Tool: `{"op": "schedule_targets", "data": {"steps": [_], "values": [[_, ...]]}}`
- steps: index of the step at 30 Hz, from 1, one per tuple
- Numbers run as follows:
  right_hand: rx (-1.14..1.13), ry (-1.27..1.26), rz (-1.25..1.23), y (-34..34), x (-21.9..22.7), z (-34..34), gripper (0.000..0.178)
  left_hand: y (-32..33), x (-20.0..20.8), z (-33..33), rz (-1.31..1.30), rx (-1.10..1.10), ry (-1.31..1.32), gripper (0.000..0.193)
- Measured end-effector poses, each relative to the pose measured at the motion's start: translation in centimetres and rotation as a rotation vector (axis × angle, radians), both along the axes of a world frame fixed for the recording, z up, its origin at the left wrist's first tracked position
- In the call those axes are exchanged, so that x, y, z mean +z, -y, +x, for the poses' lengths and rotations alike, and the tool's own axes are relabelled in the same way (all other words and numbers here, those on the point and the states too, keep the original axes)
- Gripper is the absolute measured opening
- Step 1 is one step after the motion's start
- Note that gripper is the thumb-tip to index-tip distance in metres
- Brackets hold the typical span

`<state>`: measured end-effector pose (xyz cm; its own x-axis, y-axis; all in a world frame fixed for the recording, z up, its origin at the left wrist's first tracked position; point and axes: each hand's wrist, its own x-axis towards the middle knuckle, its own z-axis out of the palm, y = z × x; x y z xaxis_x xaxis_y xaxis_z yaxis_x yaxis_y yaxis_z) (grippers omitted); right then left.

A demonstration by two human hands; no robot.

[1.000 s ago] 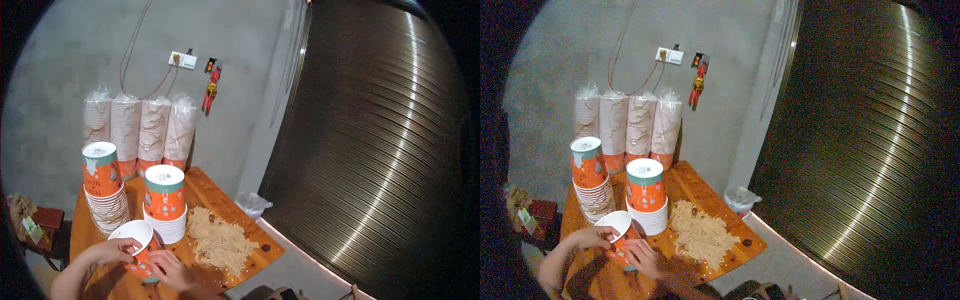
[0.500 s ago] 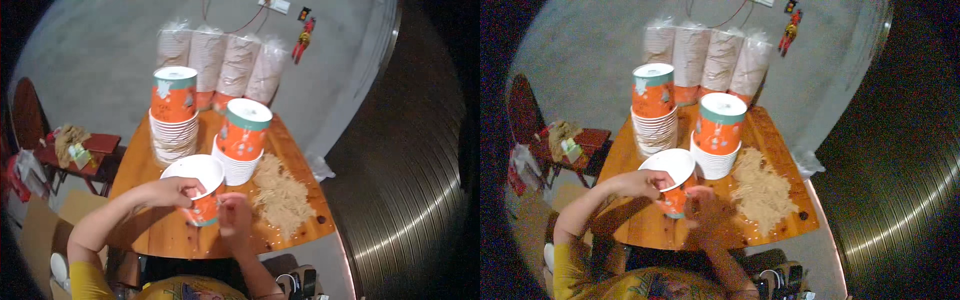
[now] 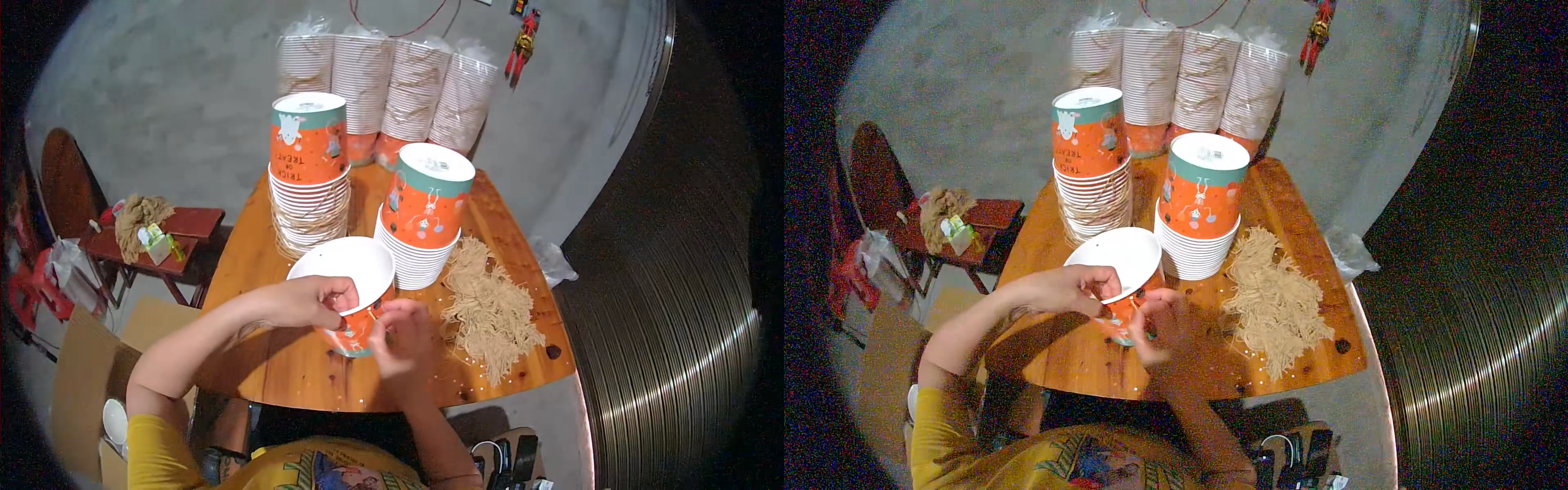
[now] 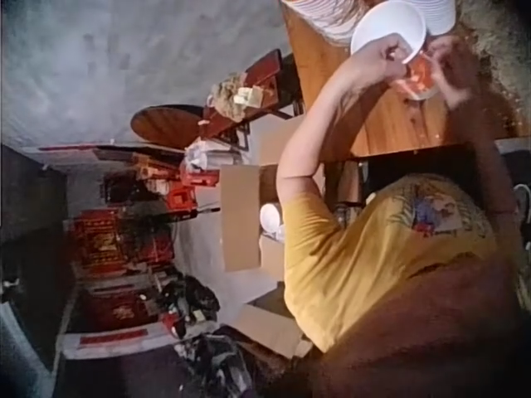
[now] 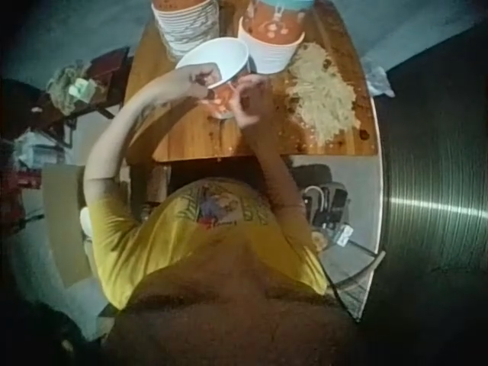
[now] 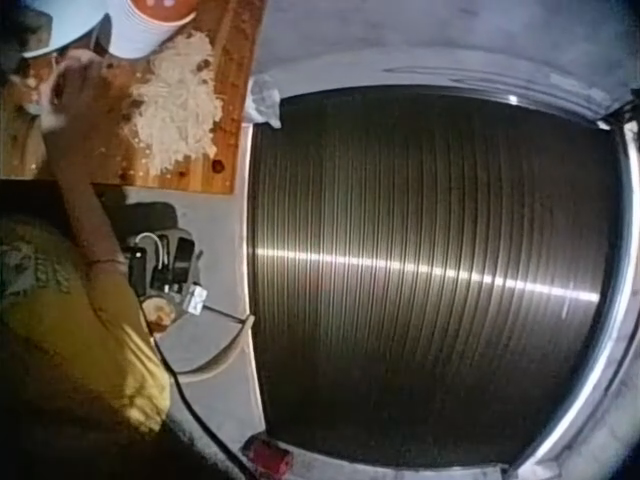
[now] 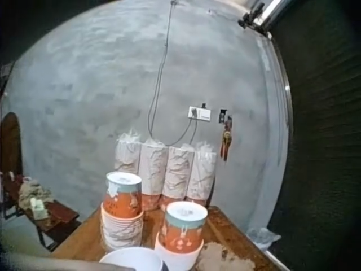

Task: Bundling stacks of paper cups using thin ties or rubber bands.

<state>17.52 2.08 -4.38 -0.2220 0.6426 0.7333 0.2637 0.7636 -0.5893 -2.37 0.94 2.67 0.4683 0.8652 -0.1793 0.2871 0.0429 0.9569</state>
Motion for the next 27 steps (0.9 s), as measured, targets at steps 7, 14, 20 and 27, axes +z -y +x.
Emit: {"op": "schedule_targets", "data": {"steps": [7,14,20,27], "values": [[0.025,-0.048,-0.047,-0.5,-0.4,0.0,0.021,-0.2,0.0,0.3,0.014,-0.011,-0.009,0.023],[-0.023,-0.011,0.028,-0.9,-0.6,0.0,0.020,0.0,0.0,0.6,0.011,-0.017,-0.027,0.023],[-0.023,-0.004,-0.004,-0.3,0.2,0.2,0.019,0.1,-0.7,1.0,0.016,-0.045,-0.001,0.023],[0.008,-0.079,0.033,-1.3,-1.9,0.7,0.014,-0.3,-0.6,3.3,-0.018,0.099,-0.115,0.027]]}}
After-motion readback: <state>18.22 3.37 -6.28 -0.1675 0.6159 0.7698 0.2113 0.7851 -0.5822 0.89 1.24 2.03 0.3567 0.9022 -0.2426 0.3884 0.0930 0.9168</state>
